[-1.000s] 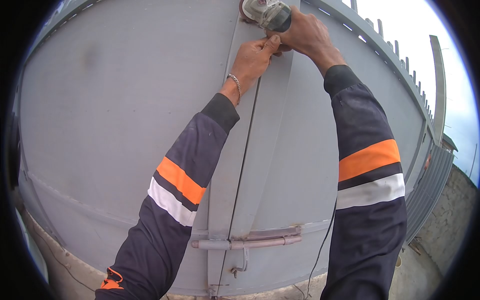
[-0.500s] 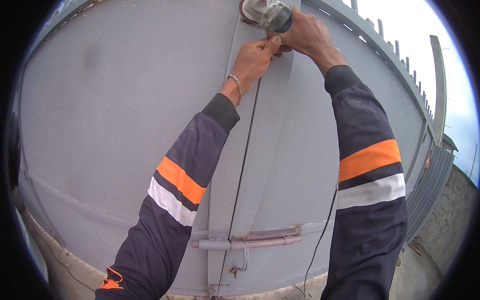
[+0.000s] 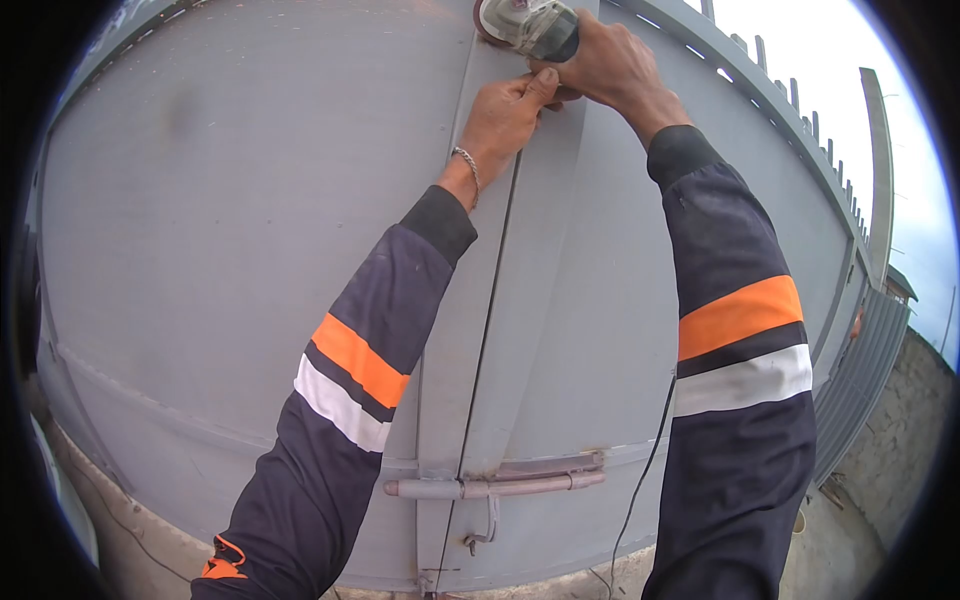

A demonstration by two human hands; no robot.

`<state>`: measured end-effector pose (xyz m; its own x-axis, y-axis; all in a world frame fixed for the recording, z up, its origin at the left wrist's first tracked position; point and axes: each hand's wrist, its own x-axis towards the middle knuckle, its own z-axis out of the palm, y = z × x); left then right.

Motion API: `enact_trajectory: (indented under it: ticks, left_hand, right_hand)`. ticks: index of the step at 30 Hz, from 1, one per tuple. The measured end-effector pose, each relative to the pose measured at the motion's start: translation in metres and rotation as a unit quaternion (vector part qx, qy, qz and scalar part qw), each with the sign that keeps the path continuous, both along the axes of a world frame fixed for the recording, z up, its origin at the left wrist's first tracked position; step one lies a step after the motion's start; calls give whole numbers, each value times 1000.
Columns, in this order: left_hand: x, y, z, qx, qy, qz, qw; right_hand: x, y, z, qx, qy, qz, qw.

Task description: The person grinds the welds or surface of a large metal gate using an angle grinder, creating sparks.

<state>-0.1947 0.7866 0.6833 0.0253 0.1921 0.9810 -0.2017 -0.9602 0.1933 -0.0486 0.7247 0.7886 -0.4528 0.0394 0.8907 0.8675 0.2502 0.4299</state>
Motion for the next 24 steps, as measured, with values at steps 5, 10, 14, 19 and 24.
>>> enact_trajectory:
  ticks: [5,10,14,19,24]
  left_hand:
    - [-1,1,1,-20,6,17,1000]
    - [1,0,2,-2,-4,4,1000]
    - [1,-2,1,0,-2,3,1000]
    - [1,-1,1,37,-12,28,999]
    - [1,-4,-1,35,-19,7,999]
  right_hand:
    - [3,7,3,9,-4,-2,1000]
    - [5,9,6,17,-4,-11,1000]
    - [4,9,4,12,1,-11,1000]
    - [3,8,3,8,9,-10,1000]
    - [3,9,6,18,9,-24,1000]
